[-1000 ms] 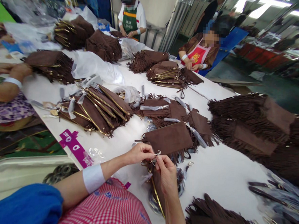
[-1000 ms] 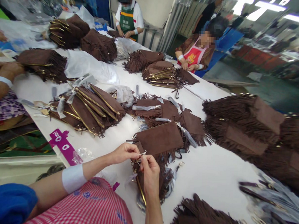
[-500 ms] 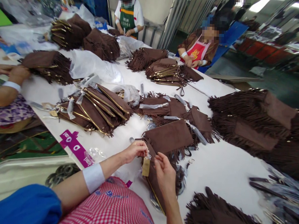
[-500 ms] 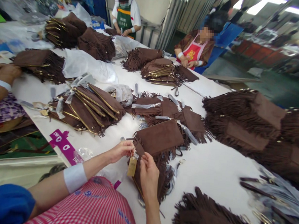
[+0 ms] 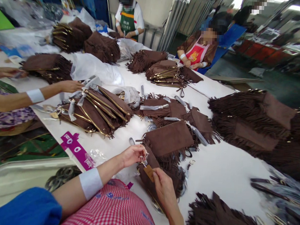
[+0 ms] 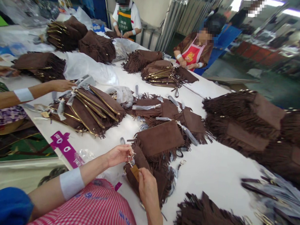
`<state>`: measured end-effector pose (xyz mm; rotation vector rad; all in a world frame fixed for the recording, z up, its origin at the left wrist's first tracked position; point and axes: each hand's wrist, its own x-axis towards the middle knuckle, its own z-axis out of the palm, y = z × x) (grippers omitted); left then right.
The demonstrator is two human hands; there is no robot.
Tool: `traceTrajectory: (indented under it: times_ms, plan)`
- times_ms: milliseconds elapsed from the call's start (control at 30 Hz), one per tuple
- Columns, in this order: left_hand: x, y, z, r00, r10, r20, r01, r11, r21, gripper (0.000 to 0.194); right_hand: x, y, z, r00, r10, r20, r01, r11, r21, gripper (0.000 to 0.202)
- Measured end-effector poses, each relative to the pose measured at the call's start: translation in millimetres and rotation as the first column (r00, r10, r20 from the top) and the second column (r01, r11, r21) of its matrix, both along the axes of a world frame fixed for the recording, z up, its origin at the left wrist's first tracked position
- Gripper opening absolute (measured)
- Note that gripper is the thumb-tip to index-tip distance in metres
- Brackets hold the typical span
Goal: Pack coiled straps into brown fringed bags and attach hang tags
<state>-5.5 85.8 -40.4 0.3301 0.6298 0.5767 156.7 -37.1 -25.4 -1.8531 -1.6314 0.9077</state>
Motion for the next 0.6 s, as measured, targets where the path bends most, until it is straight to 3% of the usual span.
traceTrajectory:
  times_ms: [133, 233, 300, 367, 467, 600]
  plan:
    - [-1.6, -3.4, 15.0, 0.99, -0.076, -0.122, 0.103, 0.965, 0.24, 0.024, 8.0, 0.5, 18.9, 0.997, 0.021, 0.072, -0.029, 0.992, 0.121, 0.025]
    - [-0.1, -7.8, 25.3, 0.96, -0.13, -0.247, 0.232, 0.862, 0.451, 0.033, 1.9, 4.8, 28.0, 0.987, -0.001, 0.162, -0.035, 0.975, 0.22, 0.026]
    - [0.2, -9.6, 34.5, 0.931, -0.145, -0.336, 0.334, 0.714, 0.616, 0.032, -2.5, 8.4, 30.4, 0.977, -0.021, 0.212, -0.044, 0.955, 0.295, 0.029]
    - [-0.1, -10.4, 45.5, 0.893, -0.141, -0.427, 0.434, 0.518, 0.737, 0.03, -5.2, 11.0, 30.2, 0.972, -0.026, 0.231, -0.061, 0.93, 0.363, 0.03]
    - [0.0, -9.7, 61.0, 0.843, -0.064, -0.534, 0.53, 0.265, 0.806, 0.031, -6.8, 11.2, 27.4, 0.971, -0.019, 0.239, -0.088, 0.899, 0.429, 0.031]
    - [3.8, -6.0, 68.9, 0.804, -0.014, -0.594, 0.594, 0.073, 0.801, 0.035, -7.6, 7.3, 24.7, 0.967, -0.079, 0.242, -0.047, 0.879, 0.474, 0.026]
